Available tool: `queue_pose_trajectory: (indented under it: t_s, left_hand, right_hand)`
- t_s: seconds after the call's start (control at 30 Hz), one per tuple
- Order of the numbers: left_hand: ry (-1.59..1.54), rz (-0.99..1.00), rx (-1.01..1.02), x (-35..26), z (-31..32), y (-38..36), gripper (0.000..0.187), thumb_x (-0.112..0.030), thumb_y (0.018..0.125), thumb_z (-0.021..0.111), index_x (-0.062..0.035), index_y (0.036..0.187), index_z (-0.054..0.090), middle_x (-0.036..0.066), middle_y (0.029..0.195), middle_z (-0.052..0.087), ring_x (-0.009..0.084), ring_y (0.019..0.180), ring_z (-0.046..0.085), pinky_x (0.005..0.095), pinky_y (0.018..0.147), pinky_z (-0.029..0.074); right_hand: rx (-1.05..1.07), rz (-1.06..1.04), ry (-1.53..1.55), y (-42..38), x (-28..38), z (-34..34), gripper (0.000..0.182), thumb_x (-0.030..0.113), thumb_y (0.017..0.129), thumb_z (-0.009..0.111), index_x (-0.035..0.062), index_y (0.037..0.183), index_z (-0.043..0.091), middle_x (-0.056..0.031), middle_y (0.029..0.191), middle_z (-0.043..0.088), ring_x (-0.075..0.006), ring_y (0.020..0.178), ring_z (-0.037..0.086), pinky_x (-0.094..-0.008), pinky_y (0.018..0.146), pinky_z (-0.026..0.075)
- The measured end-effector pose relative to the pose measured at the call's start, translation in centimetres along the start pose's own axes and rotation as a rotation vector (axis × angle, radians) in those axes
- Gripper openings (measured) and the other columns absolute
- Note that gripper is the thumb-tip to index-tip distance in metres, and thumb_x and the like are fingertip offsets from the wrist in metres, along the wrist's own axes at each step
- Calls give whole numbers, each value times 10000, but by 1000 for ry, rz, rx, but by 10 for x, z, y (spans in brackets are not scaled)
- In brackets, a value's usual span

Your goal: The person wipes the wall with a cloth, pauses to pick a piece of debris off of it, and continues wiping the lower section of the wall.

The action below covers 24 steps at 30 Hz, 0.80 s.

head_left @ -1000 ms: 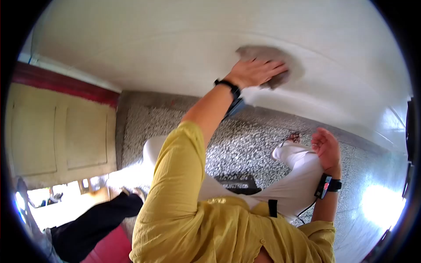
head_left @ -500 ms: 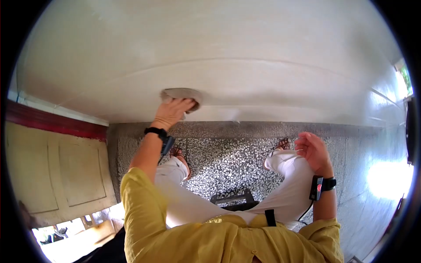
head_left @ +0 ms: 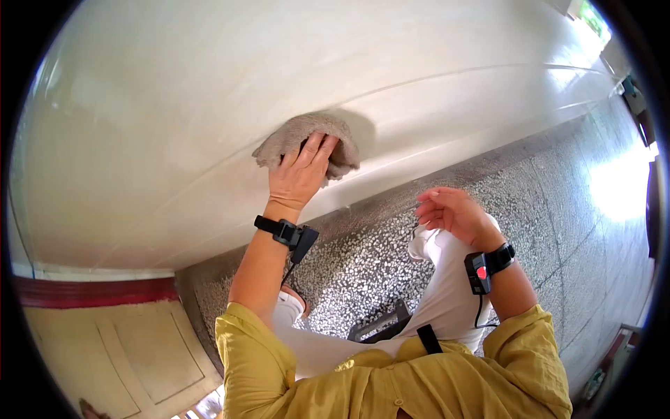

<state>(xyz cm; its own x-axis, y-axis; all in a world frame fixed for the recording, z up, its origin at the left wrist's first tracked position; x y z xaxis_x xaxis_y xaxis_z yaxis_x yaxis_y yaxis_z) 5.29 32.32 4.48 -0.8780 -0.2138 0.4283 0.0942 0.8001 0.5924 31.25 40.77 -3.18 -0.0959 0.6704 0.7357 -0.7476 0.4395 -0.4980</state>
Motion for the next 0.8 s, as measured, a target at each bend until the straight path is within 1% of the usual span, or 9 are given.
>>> queue_pose_trajectory:
  t_s: [0.07,0.3,0.33,0.43,0.47,0.57,0.7,0.73,0.8]
  left_hand:
    - [69,14,-60,-7,-5,24,409,-332,773,648,-354,1180,611,-130,1256,533,121,933,520,246,789,458]
    - [167,220,-134,-36,-14,96,494,-350,787,631,-338,1275,551,-122,1310,512,139,1000,499,278,911,402]
    - [81,226,-137,-46,-5,103,538,-333,806,603,-314,1334,506,-103,1362,482,145,1075,478,351,991,349]
    - [32,348,-171,-87,4,130,514,-328,789,612,-298,1297,546,-71,1358,485,140,1011,515,311,901,410]
    - [-34,380,-82,-101,16,135,568,-278,832,556,-242,1390,455,-48,1419,439,148,1050,504,361,989,361]
    - [-195,471,89,-137,50,139,604,-239,856,524,-203,1441,376,-27,1457,402,164,1068,509,408,1023,343]
    - [-175,544,67,-166,63,141,628,-200,889,470,-185,1485,273,-27,1495,337,131,1097,537,350,911,477]
    - [-301,495,340,-167,69,138,623,-181,896,462,-194,1487,264,-40,1487,343,111,1098,547,325,836,520]
    - [-397,467,413,-170,74,133,626,-159,890,465,-202,1484,272,-46,1463,376,115,1048,567,295,795,528]
  right_hand:
    - [2,-8,6,-4,3,-2,288,222,980,488,-21,1084,601,-108,912,678,-167,773,647,-291,721,532]
    - [-19,2,52,-11,3,-28,276,231,971,493,-2,1062,609,-109,912,668,-165,782,638,-286,733,520]
    - [-18,4,60,-12,3,-31,274,241,965,501,5,1053,611,-109,914,666,-170,792,636,-293,740,517]
    - [-30,20,78,-11,-1,-37,273,249,953,517,11,1044,615,-113,911,664,-175,802,636,-299,744,518]
    - [-36,27,85,-10,-2,-38,273,249,950,521,11,1044,616,-114,909,665,-174,802,637,-298,743,520]
    - [-8,17,119,-8,-1,-37,271,241,945,522,10,1049,618,-116,904,667,-173,801,642,-294,738,524]
    - [-16,28,114,-6,0,-32,281,245,951,512,6,1054,617,-118,908,671,-170,796,645,-286,736,524]
    - [-5,25,109,-5,0,-30,280,245,953,509,6,1053,617,-116,908,671,-169,794,644,-285,733,522]
    - [12,23,93,-3,1,-28,279,243,955,504,6,1050,617,-113,908,671,-166,790,642,-283,728,520]
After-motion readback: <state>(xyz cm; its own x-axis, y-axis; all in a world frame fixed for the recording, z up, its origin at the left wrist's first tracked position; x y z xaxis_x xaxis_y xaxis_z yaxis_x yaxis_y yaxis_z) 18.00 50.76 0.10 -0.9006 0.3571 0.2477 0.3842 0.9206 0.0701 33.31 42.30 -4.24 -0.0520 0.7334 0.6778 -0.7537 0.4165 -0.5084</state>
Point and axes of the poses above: each hand's wrist, its own y-axis towards the middle knuckle, its own z-axis out of the palm, x = y × z, the point moved 6 cm from there along y, towards the middle knuckle
